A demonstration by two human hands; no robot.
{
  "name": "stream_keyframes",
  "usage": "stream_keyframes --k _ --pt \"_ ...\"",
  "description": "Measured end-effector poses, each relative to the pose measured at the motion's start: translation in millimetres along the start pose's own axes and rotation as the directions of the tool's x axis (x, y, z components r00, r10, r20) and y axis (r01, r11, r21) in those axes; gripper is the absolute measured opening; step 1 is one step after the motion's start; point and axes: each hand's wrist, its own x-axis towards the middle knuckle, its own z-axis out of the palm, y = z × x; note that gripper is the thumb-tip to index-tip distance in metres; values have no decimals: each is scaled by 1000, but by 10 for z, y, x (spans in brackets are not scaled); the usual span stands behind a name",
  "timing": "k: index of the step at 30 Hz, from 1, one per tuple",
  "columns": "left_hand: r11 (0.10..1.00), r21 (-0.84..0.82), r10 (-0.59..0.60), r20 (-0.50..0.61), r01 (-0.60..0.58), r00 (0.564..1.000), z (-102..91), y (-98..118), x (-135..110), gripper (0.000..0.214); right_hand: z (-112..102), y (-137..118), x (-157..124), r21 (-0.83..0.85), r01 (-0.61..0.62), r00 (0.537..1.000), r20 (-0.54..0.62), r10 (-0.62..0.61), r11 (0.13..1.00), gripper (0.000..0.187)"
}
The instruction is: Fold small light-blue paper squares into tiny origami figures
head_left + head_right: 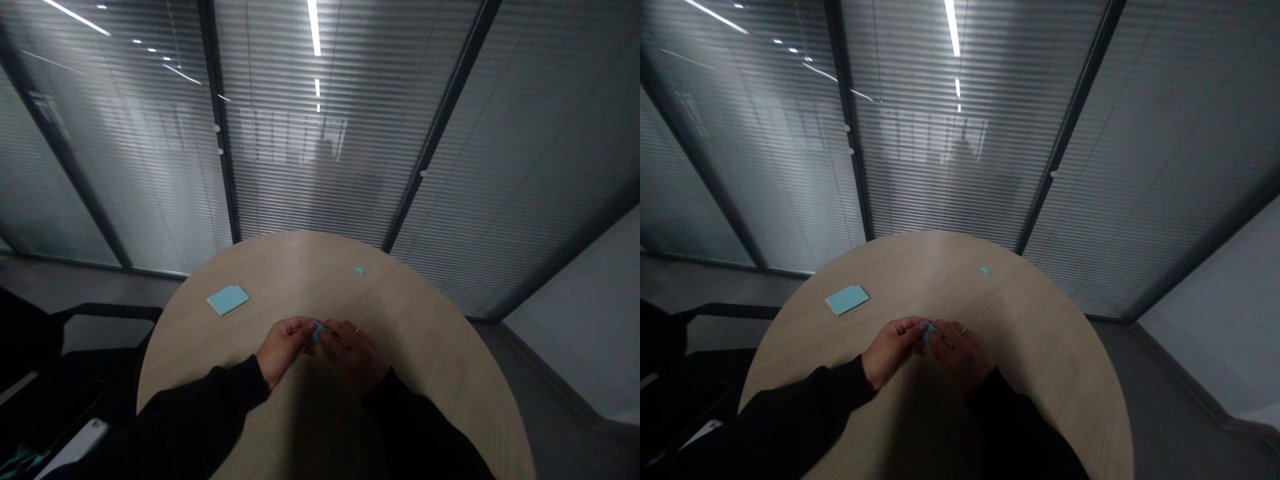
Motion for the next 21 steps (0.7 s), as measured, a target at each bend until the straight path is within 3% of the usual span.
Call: stream_keyframes --k 11,13,14,15,16,18,19,21 --pt "999 42 12 -66 -10 998 43 31 -13 37 25 -18 -1 21 69 997 24 -69 997 22" --pt "996 88 32 -79 -25 996 49 47 -21 38 14 -46 27 111 0 1000 -2 0 994 18" --pt "993 117 39 -88 -28 995 51 57 -27 39 9 -61 40 186 -90 995 -21 95 978 15" --pt "988 150 43 -96 -28 995 52 68 -34 40 7 -76 52 279 -202 975 -31 219 939 12" --pt "982 187 47 -103 -27 994 54 82 -42 41 8 -87 60 383 -354 922 -10 387 853 16" --pt "962 269 74 -107 -43 992 59 108 -56 41 21 -99 67 559 -611 742 157 651 561 31" --pt "949 309 98 -100 -63 990 62 118 -62 40 33 -100 65 616 -668 685 292 668 417 35" --pt "920 372 158 -74 -120 985 67 129 -66 37 61 -94 55 662 -703 656 462 597 261 38"
